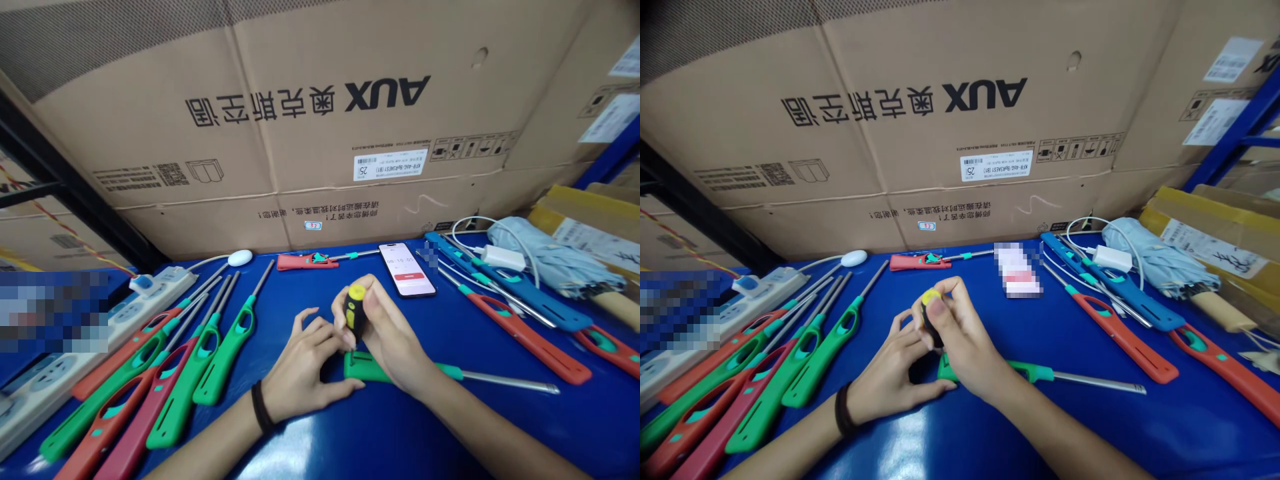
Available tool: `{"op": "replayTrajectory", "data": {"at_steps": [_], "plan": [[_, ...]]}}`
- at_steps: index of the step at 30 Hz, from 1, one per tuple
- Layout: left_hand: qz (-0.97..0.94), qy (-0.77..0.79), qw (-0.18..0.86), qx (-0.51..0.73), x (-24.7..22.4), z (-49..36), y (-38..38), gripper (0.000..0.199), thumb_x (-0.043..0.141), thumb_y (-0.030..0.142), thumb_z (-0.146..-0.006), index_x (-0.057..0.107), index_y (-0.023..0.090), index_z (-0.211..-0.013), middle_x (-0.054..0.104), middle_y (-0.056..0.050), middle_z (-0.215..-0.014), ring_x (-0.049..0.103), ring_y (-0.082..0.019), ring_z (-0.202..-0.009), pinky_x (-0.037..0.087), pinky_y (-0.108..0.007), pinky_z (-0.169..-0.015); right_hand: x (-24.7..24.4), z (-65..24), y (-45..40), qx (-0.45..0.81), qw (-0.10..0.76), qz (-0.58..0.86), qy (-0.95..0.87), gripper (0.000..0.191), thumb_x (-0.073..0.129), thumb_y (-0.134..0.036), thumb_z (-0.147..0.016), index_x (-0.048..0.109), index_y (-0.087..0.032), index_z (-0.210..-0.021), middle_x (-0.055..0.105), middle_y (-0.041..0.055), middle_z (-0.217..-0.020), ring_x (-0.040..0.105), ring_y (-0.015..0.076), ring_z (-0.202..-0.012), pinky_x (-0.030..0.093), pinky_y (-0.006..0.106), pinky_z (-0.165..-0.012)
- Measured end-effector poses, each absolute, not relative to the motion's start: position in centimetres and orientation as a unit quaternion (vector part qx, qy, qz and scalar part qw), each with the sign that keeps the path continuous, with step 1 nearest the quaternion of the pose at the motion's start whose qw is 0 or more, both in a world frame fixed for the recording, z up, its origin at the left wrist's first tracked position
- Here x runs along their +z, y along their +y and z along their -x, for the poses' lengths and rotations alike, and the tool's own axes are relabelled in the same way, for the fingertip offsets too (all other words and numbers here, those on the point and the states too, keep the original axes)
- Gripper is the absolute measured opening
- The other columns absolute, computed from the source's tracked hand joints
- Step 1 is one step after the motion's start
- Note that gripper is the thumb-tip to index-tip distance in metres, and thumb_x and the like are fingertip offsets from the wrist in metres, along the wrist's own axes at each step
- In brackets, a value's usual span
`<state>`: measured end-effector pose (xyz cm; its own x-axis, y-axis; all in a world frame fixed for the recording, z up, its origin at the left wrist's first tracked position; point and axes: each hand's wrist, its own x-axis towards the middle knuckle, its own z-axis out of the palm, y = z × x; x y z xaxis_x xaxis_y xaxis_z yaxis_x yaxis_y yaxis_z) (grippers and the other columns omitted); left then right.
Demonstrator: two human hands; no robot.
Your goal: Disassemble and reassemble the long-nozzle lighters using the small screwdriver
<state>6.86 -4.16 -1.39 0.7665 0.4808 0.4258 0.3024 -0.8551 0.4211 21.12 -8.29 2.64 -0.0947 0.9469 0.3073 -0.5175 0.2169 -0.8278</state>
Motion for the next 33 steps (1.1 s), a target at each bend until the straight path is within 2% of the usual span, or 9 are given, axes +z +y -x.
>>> {"op": "replayTrajectory", "data": {"at_steps": [2, 6, 9, 12, 15, 18, 23, 30, 33], "plan": [[-0.927, 0.214, 0.16, 0.263, -1.38, -6.83, -4.14, 0.032, 0.073, 0.043, -0.07, 0.061, 0.02, -0.09, 0.066, -0.001, -0.087, 0.059, -0.021, -0.089, 0.023, -0.047, -0.103, 2.74, -21.23, -8.18, 0.586, 0.619, 0.256, -0.456, 0.031, 0.043, -0.052, -0.091, 0.042, -0.023, -0.082, 0.05, -0.0033, -0.069, 0.041, 0.0099, -0.057, 0.029, 0.022, -0.048], [-0.93, 0.21, 0.16, 0.255, -1.37, -6.8, -4.16, 0.034, 0.072, 0.044, -0.071, 0.062, 0.022, -0.095, 0.067, -0.001, -0.09, 0.059, -0.022, -0.093, 0.02, -0.048, -0.104, 2.79, -21.29, -8.12, 0.616, 0.612, 0.256, -0.425, 0.045, 0.027, -0.061, -0.092, 0.046, -0.021, -0.08, 0.042, -0.0049, -0.053, 0.034, 0.0103, -0.05, 0.028, 0.024, -0.049], [-0.929, 0.209, 0.163, 0.259, -1.46, -6.72, -4.22, 0.034, 0.071, 0.044, -0.072, 0.061, 0.023, -0.097, 0.066, -0.001, -0.091, 0.059, -0.022, -0.093, 0.021, -0.048, -0.104, 2.75, -21.33, -8.3, 0.617, 0.627, 0.227, -0.418, 0.039, 0.04, -0.063, -0.086, 0.044, -0.024, -0.089, 0.046, -0.0061, -0.059, 0.032, 0.0089, -0.049, 0.028, 0.023, -0.05], [-0.93, 0.217, 0.154, 0.253, -1.53, -6.65, -4.27, 0.034, 0.07, 0.047, -0.072, 0.062, 0.022, -0.094, 0.066, -0.002, -0.09, 0.058, -0.023, -0.094, 0.023, -0.048, -0.104, 2.94, -21.61, -8.27, 0.599, 0.629, 0.237, -0.436, 0.028, 0.054, -0.051, -0.085, 0.045, -0.024, -0.086, 0.051, -0.0041, -0.072, 0.041, 0.0083, -0.054, 0.032, 0.023, -0.052], [-0.932, 0.22, 0.149, 0.246, -1.52, -6.66, -4.26, 0.034, 0.069, 0.048, -0.074, 0.062, 0.021, -0.094, 0.065, -0.003, -0.092, 0.058, -0.022, -0.094, 0.024, -0.048, -0.104, 3.29, -21.88, -8.01, 0.605, 0.621, 0.254, -0.429, 0.037, 0.041, -0.053, -0.091, 0.052, -0.019, -0.079, 0.051, -0.0012, -0.071, 0.044, 0.0096, -0.057, 0.036, 0.025, -0.056], [-0.932, 0.219, 0.154, 0.247, -1.48, -6.7, -4.2, 0.034, 0.068, 0.047, -0.074, 0.062, 0.022, -0.096, 0.066, -0.003, -0.094, 0.059, -0.022, -0.093, 0.024, -0.048, -0.104, 3.36, -21.86, -7.86, 0.623, 0.623, 0.241, -0.407, 0.044, 0.032, -0.056, -0.092, 0.054, -0.019, -0.083, 0.046, -0.003, -0.061, 0.037, 0.0092, -0.049, 0.033, 0.025, -0.05], [-0.931, 0.219, 0.157, 0.246, -1.44, -6.68, -4.22, 0.035, 0.068, 0.048, -0.074, 0.062, 0.022, -0.096, 0.066, -0.004, -0.095, 0.059, -0.022, -0.093, 0.023, -0.049, -0.105, 3.01, -21.82, -7.96, 0.566, 0.649, 0.25, -0.443, 0.027, 0.054, -0.048, -0.086, 0.045, -0.023, -0.081, 0.049, -0.004, -0.074, 0.041, 0.008, -0.053, 0.032, 0.024, -0.052], [-0.93, 0.221, 0.168, 0.242, -1.42, -6.68, -4.28, 0.034, 0.069, 0.047, -0.074, 0.062, 0.022, -0.096, 0.065, -0.002, -0.092, 0.059, -0.02, -0.091, 0.023, -0.048, -0.105, 2.99, -21.95, -7.8, 0.532, 0.637, 0.292, -0.476, 0.026, 0.043, -0.05, -0.091, 0.046, -0.025, -0.099, 0.048, -0.0047, -0.07, 0.037, 0.009, -0.053, 0.032, 0.025, -0.053], [-0.93, 0.219, 0.163, 0.245, -1.47, -6.68, -4.22, 0.035, 0.07, 0.047, -0.073, 0.062, 0.021, -0.095, 0.065, -0.003, -0.093, 0.059, -0.022, -0.093, 0.024, -0.048, -0.105, 2.65, -21.78, -7.82, 0.537, 0.646, 0.27, -0.47, 0.027, 0.048, -0.052, -0.088, 0.039, -0.027, -0.091, 0.048, -0.0067, -0.067, 0.035, 0.0086, -0.05, 0.03, 0.023, -0.049]]}}
